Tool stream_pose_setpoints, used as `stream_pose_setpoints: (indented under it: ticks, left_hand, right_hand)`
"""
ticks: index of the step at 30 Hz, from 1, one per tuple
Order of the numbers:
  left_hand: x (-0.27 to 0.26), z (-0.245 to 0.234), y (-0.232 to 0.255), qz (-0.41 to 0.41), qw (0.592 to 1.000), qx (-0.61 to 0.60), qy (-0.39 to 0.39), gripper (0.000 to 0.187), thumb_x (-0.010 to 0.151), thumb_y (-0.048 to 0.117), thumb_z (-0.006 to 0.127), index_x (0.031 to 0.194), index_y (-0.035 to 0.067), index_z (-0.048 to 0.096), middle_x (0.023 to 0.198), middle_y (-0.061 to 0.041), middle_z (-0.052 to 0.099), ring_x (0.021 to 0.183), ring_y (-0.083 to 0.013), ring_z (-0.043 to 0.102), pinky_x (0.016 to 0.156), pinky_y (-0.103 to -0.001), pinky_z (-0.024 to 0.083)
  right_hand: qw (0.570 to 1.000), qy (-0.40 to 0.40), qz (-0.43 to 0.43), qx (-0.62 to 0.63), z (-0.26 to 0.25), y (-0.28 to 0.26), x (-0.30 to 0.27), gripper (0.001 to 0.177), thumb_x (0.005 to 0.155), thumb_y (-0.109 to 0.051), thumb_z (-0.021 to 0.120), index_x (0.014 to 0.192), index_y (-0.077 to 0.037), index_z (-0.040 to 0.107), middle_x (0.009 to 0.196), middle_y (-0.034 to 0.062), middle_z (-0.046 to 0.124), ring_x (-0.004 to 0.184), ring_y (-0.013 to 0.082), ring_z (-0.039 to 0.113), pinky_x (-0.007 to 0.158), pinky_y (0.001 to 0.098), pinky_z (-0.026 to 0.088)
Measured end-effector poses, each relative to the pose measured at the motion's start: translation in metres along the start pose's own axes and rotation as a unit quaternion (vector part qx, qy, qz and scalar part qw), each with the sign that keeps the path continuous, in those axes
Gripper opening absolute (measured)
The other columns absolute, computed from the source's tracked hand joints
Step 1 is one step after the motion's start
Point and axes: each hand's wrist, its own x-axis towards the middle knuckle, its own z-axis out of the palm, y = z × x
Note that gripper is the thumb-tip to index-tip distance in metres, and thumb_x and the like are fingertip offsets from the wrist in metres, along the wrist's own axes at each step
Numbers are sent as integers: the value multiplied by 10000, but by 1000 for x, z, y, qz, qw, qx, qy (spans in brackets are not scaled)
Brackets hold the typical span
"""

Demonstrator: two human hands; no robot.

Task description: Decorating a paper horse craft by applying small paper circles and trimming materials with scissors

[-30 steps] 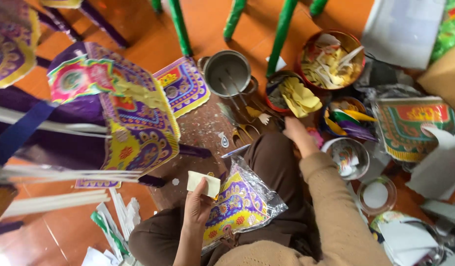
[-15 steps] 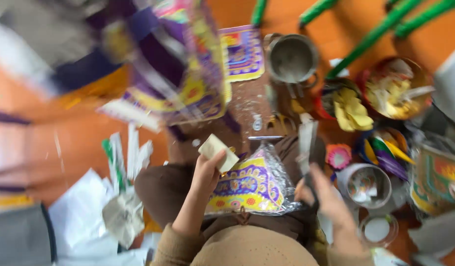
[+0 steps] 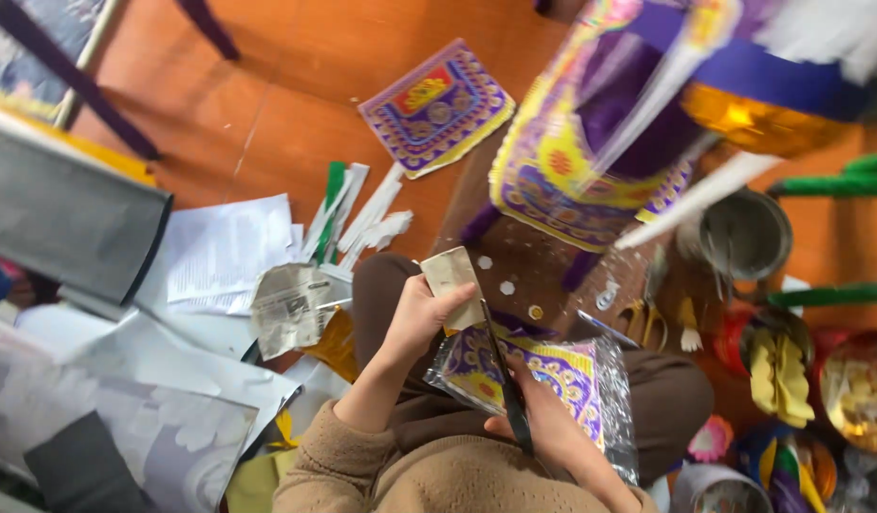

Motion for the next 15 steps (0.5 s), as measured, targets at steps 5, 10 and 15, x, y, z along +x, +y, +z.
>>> stream_pose_setpoints:
  ticks: [5,10,15]
  left_hand:
    - [5,-22,-7,1,999,-43,6,218,786,181,775,897,7,702,765,-60,694,647,-125,641,557,-262,535]
    - [7,-34,-1,-2,999,-38,4,240,785,192,777,912,2,706,770,-60,690,665,-127,644,553,-265,544]
    - [10,-43,-3,3,999,-36,1,241,767,209,798,883,15,716,771,-28,676,688,-100,619,586,-256,518]
  right_hand:
    - [999,38,14,4,16,-9,9,803,696,-340,833,1359,-208,401,1058,68,603,960,220,573,841,338,456]
    - [996,71,25,44,28,-1,22,731,696,-229,876,1316,-247,488,744,4,661,688,146,630,718,285,491]
    - [989,130,-63,-12,38,27,38,783,658,-398,874,1327,-182,531,1186,41,723,1075,153,680,904,270,473]
